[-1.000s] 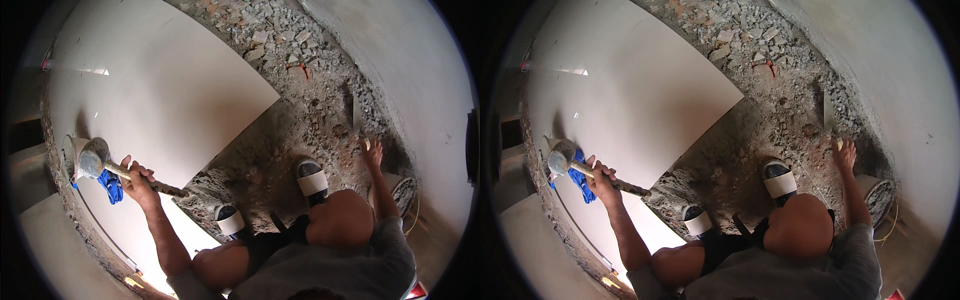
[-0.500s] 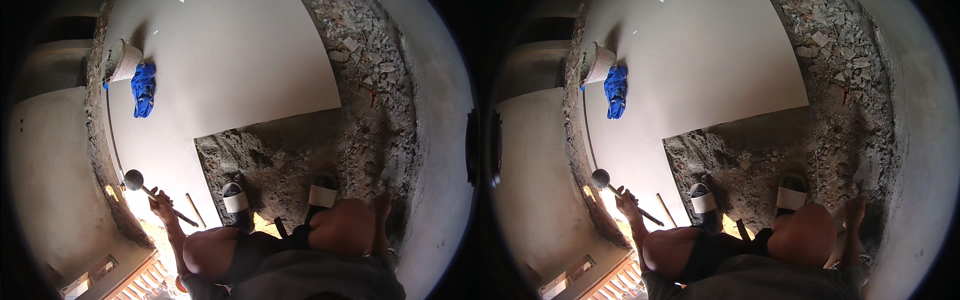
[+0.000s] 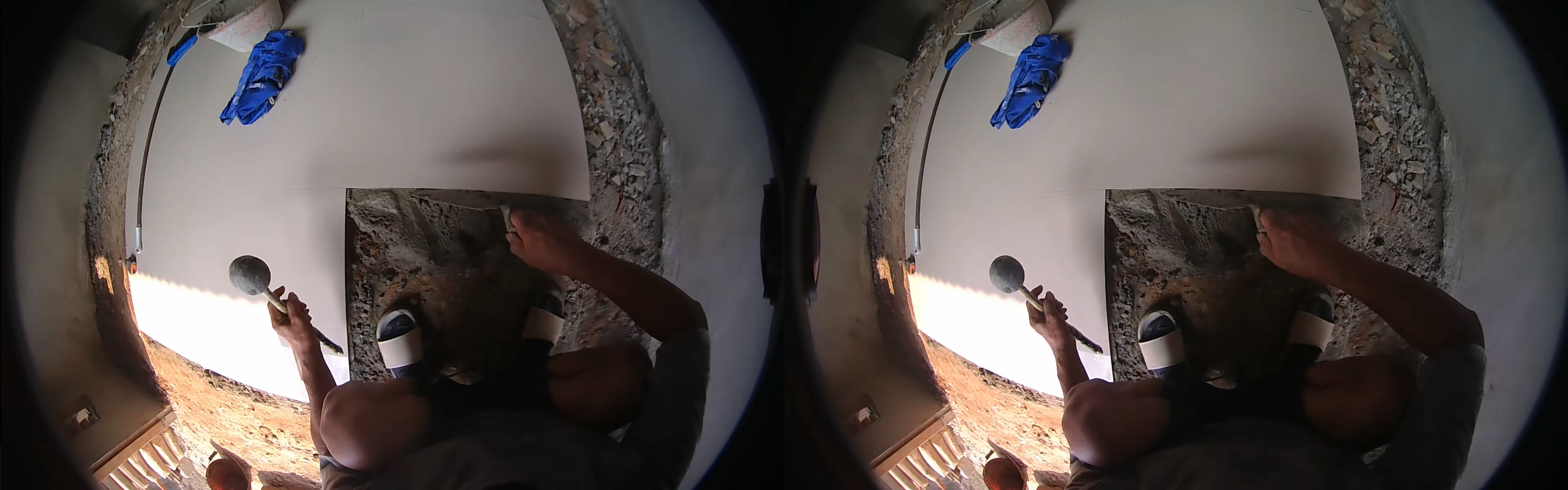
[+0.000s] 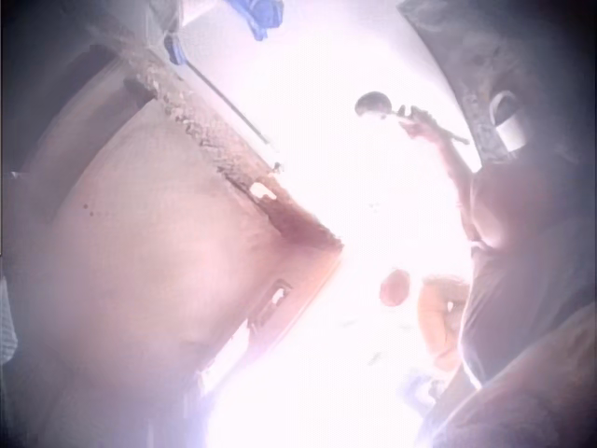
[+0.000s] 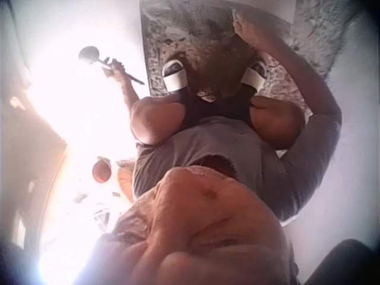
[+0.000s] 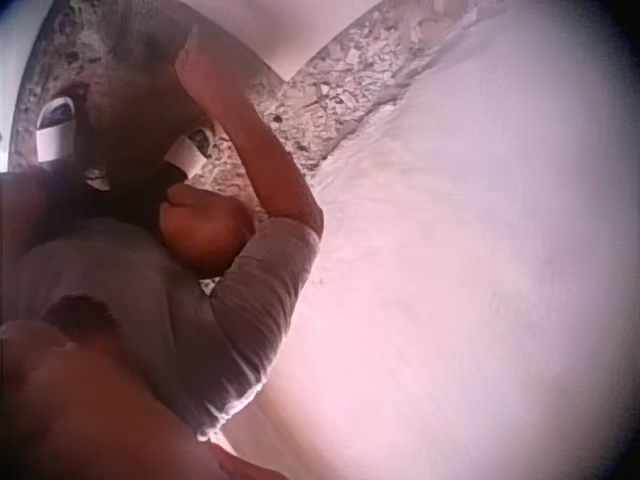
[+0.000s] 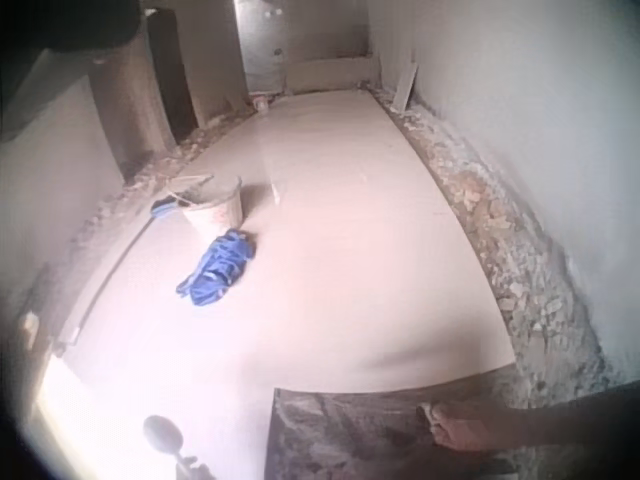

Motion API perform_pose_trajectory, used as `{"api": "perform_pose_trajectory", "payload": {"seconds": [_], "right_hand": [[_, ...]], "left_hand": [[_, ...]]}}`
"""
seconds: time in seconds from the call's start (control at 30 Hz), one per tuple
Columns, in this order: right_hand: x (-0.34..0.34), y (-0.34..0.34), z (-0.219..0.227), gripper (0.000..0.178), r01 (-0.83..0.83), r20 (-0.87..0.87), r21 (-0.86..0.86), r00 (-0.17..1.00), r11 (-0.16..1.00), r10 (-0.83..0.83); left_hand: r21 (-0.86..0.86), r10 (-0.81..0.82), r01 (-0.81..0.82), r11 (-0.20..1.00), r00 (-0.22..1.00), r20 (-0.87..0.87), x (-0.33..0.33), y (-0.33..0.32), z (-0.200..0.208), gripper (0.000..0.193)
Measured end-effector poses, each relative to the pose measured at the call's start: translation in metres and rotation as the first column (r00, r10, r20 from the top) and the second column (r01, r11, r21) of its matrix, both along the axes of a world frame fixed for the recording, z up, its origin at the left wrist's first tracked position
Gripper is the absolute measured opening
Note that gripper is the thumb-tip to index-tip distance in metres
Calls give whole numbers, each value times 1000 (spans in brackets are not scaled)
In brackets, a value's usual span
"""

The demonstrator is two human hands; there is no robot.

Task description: The person spreads cement on the floor using a trowel, places a large white tile onto the cement, and taps it with a rubber mallet to secure it in place.

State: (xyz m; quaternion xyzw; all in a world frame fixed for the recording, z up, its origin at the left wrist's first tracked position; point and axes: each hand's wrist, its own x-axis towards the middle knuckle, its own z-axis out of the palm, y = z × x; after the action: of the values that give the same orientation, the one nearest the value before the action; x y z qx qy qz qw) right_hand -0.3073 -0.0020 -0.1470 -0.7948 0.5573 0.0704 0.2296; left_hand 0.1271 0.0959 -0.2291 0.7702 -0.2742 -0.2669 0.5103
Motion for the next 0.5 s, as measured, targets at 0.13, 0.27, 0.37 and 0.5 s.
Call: {"api": "perform_pose_trajectory", "payload": {"seconds": [0.13, 0.27, 0.37, 0.5], "right_hand": [[88, -39, -30, 21, -272, -51, -170, 962, 947, 267], [129, -51, -50, 19, -339, -108, -300, 941, 892, 321], [147, -50, -60, 21, -330, -124, -259, 943, 908, 308], [139, -42, -71, 18, -297, -169, -269, 951, 916, 258]], "left_hand": [[-9, 96, -97, 995, 993, -66, 16, 22, -24, 22], [49, 127, -122, 991, 987, -99, 28, 40, -35, 23], [67, 148, -142, 988, 985, -90, 32, 48, -39, 23], [59, 131, -125, 990, 985, -110, 31, 48, -44, 24]]}}
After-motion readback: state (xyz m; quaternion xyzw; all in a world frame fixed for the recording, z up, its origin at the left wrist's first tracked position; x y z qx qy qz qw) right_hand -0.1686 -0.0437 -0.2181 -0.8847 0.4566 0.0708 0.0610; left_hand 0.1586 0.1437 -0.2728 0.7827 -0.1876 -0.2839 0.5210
